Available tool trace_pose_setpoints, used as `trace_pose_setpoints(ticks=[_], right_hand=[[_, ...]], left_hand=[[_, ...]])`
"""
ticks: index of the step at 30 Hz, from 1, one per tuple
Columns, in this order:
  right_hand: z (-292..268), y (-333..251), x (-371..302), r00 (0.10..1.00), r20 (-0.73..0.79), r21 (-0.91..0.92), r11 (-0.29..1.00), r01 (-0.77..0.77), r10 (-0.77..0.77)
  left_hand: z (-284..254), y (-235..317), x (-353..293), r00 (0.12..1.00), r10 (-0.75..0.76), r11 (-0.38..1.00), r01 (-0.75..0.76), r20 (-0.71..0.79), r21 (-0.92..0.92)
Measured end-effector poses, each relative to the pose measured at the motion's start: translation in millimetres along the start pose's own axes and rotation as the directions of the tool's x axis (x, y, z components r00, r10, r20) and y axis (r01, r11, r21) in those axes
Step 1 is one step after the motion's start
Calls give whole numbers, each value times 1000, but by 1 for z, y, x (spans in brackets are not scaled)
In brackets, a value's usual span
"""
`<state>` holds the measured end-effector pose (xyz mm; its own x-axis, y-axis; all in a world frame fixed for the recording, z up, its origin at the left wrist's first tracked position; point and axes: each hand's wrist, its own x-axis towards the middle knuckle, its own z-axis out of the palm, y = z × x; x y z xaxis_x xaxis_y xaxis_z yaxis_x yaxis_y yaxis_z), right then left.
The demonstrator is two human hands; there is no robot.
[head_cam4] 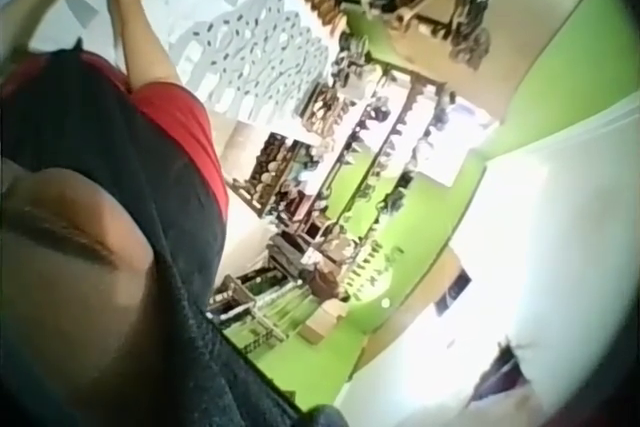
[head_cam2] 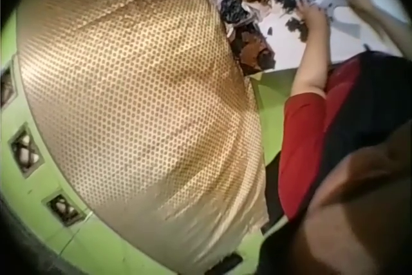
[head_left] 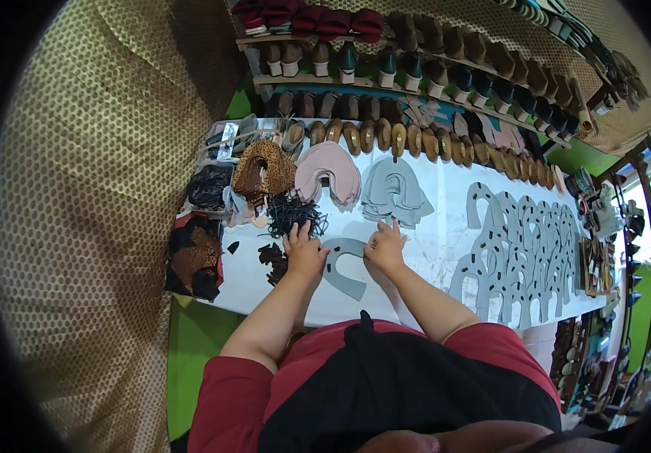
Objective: Sorting and arranging various shoe upper components on a workbench in preparation for assembly.
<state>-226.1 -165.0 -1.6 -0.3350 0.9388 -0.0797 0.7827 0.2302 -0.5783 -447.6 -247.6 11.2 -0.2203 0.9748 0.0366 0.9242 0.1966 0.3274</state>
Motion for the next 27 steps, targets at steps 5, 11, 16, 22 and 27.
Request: trace_pose_setpoints(ticks=[5,11,16,22,27], right_hand=[[4,6,1,999,-50,-21,1000,10,-11],[-2,9,-3,999,-44,-122,993,7,-12],[-16,14,-3,999,-9,-183,982,41,-43],[-1,4,-12,979,-19,-368,912,184,-205],[17,-31,-25,773,395,-207,772,602,-497]], left_hand=[[16,1,-8,995,85,979,-75,-45,188],[14,21,-27,907,378,868,-417,188,267],[2,20,-18,894,285,938,-335,347,92],[-9,15,-24,922,233,961,-268,309,74],[-23,-44,-61,985,82,986,-102,149,135]])
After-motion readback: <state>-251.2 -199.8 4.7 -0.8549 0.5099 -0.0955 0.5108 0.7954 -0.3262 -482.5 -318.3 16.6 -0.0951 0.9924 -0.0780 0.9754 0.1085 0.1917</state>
